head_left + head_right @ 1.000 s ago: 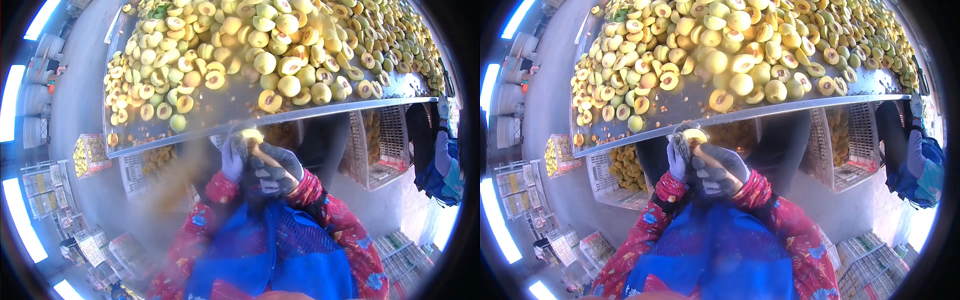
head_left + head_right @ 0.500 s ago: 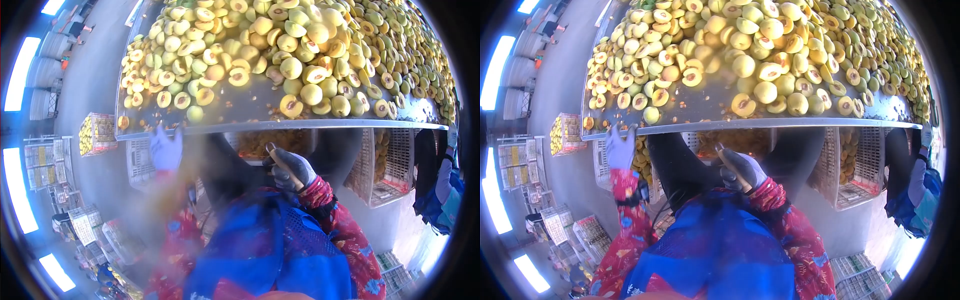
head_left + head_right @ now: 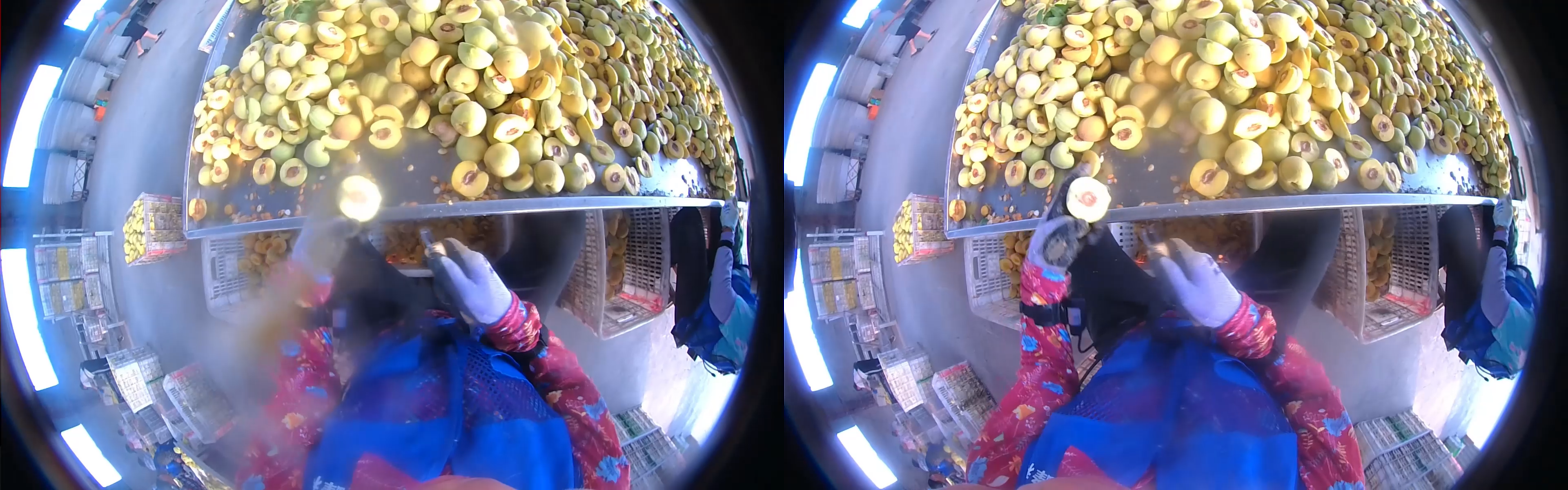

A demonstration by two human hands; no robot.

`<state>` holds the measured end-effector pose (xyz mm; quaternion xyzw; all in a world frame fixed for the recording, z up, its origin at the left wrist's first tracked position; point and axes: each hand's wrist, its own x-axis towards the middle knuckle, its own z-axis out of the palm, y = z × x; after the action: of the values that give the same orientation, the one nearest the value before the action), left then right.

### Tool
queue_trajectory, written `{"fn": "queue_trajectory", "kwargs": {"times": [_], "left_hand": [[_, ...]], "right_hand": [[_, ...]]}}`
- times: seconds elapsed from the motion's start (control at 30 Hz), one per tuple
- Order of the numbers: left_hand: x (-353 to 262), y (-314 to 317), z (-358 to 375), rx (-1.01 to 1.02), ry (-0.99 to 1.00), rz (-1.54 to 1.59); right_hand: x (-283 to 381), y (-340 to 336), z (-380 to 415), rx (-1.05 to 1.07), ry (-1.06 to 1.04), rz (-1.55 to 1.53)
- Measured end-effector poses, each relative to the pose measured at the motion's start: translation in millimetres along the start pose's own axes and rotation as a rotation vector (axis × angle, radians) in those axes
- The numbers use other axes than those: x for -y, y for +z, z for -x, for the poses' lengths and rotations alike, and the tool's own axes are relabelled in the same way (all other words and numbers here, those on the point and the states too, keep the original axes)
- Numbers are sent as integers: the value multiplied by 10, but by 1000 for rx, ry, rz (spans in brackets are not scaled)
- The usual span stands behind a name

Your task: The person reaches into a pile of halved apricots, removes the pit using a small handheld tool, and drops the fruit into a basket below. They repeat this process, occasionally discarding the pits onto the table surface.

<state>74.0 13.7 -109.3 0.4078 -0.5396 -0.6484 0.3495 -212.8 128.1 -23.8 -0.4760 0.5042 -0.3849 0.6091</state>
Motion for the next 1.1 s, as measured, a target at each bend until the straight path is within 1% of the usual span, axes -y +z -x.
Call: {"fn": "queue_trajectory", "kwargs": {"times": [0.03, 0.07, 0.1, 0.13, 0.2, 0.23, 0.3, 0.37, 0.43, 0.5, 0.57, 0.6, 0.67, 0.7, 0.77, 0.83, 0.9, 0.93, 0.97, 1.03, 1.07, 1.1], "left_hand": [[34, 51, 51, 41, 17, -156], [69, 102, 102, 80, 40, -307], [120, 255, 119, 37, -20, 20], [142, 381, 125, -2, -5, 71], [149, 653, 134, -78, 32, 173], [74, 763, 133, -77, 218, -248], [-573, 1192, 107, -118, -141, 172], [-470, 1288, 155, -167, -49, 77], [-508, 1333, 142, -199, -130, 199], [-470, 1425, 175, -291, -67, 176], [-473, 1468, 187, -338, -10, 53], [-514, 1484, 179, -338, 16, -58], [-614, 1551, 177, -361, -8, -46], [-673, 1618, 172, -386, -56, 76], [-674, 1648, 179, -423, -100, 91], [-585, 1625, 171, -442, -85, -69], [-482, 1601, 162, -457, -72, -122], [-457, 1596, 166, -465, -67, -121], [-465, 1593, 165, -422, -31, -187], [-505, 1584, 160, -334, 42, -317], [-451, 1565, 152, -297, 53, -239], [-352, 1534, 142, -260, 63, -161]], "right_hand": [[51, 20, -15, -44, -21, 169], [58, 40, -23, -55, -67, 189], [58, 55, -27, -66, -114, 207], [52, 66, -20, -74, -160, 224], [74, 77, 9, -107, -167, 309], [89, 82, 30, -121, -170, 351], [54, 96, 45, -145, -189, 397], [-47, 116, 37, -170, -220, 406], [-50, 139, 49, -201, -249, 413], [-45, 165, 57, -224, -264, 437], [-40, 190, 65, -244, -265, 476], [-39, 206, 62, -249, -254, 488], [-46, 246, 69, -259, -229, 510], [-48, 250, 63, -265, -244, 496], [-61, 261, 66, -276, -270, 466], [-92, 224, 28, -258, -518, 550], [-34, 156, -1, -131, -298, 219], [76, 110, 13, -12, 49, -154], [142, 77, 19, 110, 397, -524], [136, 25, 35, 193, 455, -726], [128, -15, 49, 234, 481, -827], [33, -47, 51, 344, 528, -955]]}}
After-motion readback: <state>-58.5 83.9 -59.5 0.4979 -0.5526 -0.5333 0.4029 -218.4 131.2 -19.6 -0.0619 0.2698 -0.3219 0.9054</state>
